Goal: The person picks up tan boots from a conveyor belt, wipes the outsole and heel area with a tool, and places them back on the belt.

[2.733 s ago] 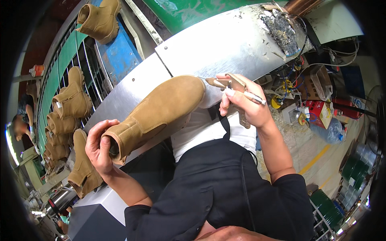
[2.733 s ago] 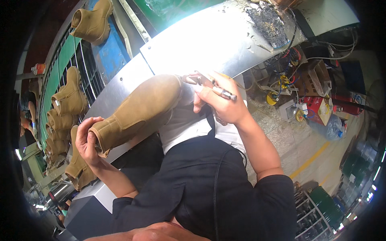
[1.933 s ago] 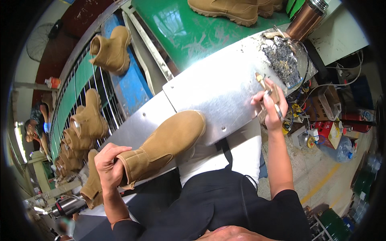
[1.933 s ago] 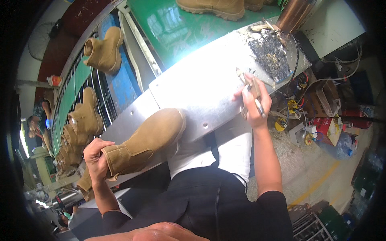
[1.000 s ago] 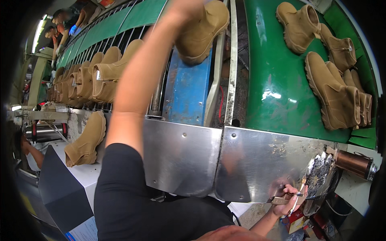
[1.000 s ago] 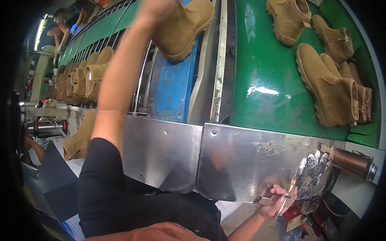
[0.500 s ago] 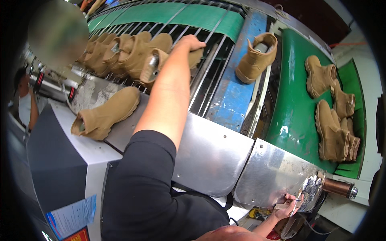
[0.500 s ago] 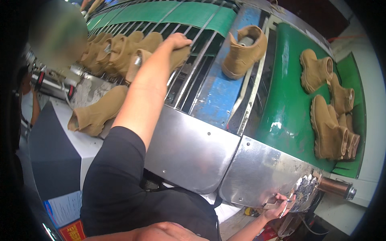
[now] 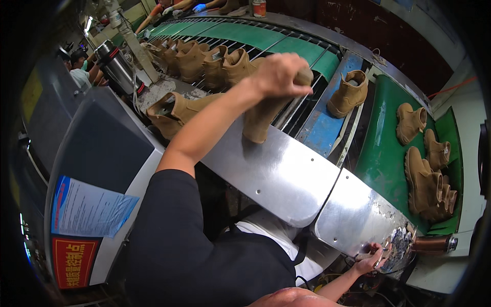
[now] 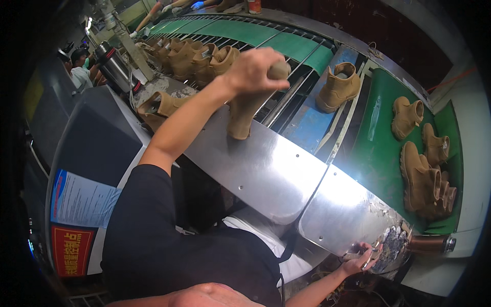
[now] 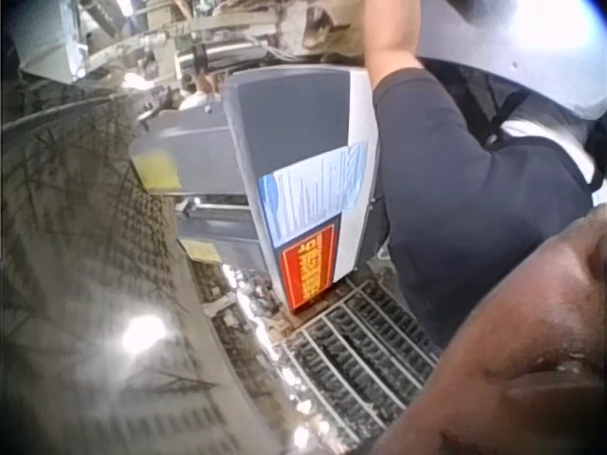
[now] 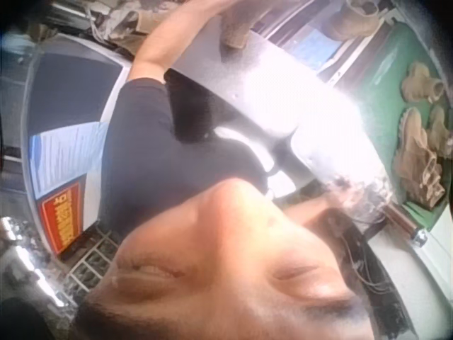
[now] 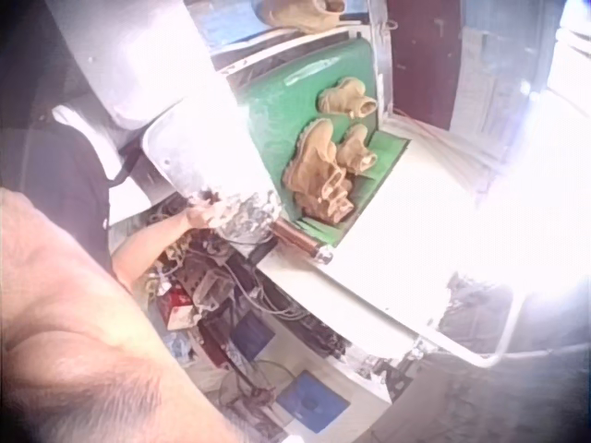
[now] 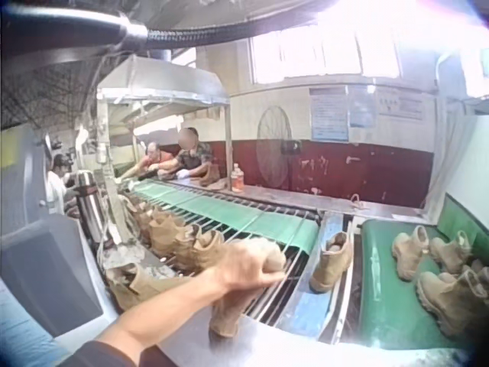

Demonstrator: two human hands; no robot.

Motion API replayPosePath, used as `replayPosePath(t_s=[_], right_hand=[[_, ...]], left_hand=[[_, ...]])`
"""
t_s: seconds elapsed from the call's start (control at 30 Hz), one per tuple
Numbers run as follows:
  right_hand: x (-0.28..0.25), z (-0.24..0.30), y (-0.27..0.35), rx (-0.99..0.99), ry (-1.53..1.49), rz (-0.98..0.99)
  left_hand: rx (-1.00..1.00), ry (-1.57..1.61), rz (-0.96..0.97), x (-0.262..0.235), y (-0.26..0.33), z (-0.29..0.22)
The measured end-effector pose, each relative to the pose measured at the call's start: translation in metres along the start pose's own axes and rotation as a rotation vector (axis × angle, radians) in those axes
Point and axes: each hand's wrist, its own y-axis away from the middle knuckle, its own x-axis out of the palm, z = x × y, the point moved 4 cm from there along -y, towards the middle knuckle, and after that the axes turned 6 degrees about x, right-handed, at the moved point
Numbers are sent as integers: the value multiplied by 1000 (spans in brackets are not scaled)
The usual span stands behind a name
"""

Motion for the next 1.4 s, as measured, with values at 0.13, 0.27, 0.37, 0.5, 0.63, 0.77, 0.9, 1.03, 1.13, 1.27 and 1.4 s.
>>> replayPosePath(t_s=[0.13,0.27,0.37,0.5,0.63,0.77,0.9,1.03,1.13,1.27,1.4], right_hand=[[-7,4,2,-52,-6,-48],[-9,16,-10,5,-92,-298],[-49,25,-25,16,-115,-423],[-51,26,6,153,-127,-300],[18,34,82,247,-190,45],[98,84,103,198,-76,391],[143,132,79,-110,25,652],[206,173,45,-305,75,707],[225,164,33,-87,10,722],[216,122,39,-97,8,617],[194,73,61,48,-52,624]], left_hand=[[190,-10,-254,-60,6,-93],[-96,414,-372,-82,13,-105],[-236,953,-305,-51,9,-133],[-176,1183,-243,-7,4,-158],[-131,1228,-121,12,-7,-162],[-81,1226,-74,18,-16,-165],[-99,1272,-34,20,-22,-164],[-138,1252,28,31,-29,-163],[-222,1271,48,40,-28,-147],[-236,1333,-6,62,-23,-125],[-298,1353,9,77,-16,-114]])
